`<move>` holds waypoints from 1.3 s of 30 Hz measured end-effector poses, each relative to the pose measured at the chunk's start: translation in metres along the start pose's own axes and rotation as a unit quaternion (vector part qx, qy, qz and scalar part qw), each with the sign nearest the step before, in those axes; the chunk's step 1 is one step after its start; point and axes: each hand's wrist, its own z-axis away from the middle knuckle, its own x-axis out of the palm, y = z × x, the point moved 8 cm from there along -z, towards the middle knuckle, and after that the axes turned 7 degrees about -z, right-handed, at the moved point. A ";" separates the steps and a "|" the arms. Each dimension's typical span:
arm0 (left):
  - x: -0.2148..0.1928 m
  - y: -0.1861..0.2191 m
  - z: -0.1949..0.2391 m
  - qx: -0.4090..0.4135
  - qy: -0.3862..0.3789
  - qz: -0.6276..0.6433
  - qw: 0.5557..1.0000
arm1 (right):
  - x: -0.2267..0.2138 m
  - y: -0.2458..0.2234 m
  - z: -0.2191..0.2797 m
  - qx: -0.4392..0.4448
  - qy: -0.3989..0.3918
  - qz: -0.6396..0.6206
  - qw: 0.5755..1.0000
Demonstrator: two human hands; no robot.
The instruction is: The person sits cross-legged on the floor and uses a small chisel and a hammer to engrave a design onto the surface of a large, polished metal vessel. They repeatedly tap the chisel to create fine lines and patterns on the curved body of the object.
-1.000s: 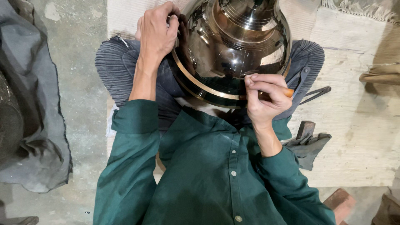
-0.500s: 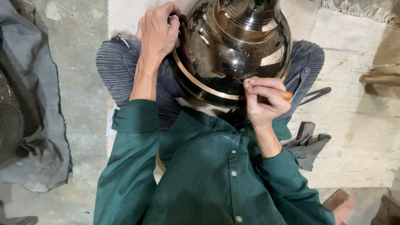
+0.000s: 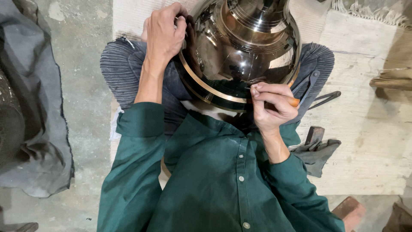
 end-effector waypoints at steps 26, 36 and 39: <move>0.019 -0.023 0.006 -0.111 -0.070 -0.084 0.988 | 0.001 -0.020 -0.004 -0.049 0.003 0.067 0.997; 0.015 -0.020 0.008 -0.058 -0.001 -0.063 0.996 | -0.001 -0.017 0.005 -0.030 0.009 0.044 0.999; 0.012 -0.019 0.011 -0.062 -0.002 -0.045 0.997 | 0.000 -0.016 0.006 -0.028 0.009 0.031 0.999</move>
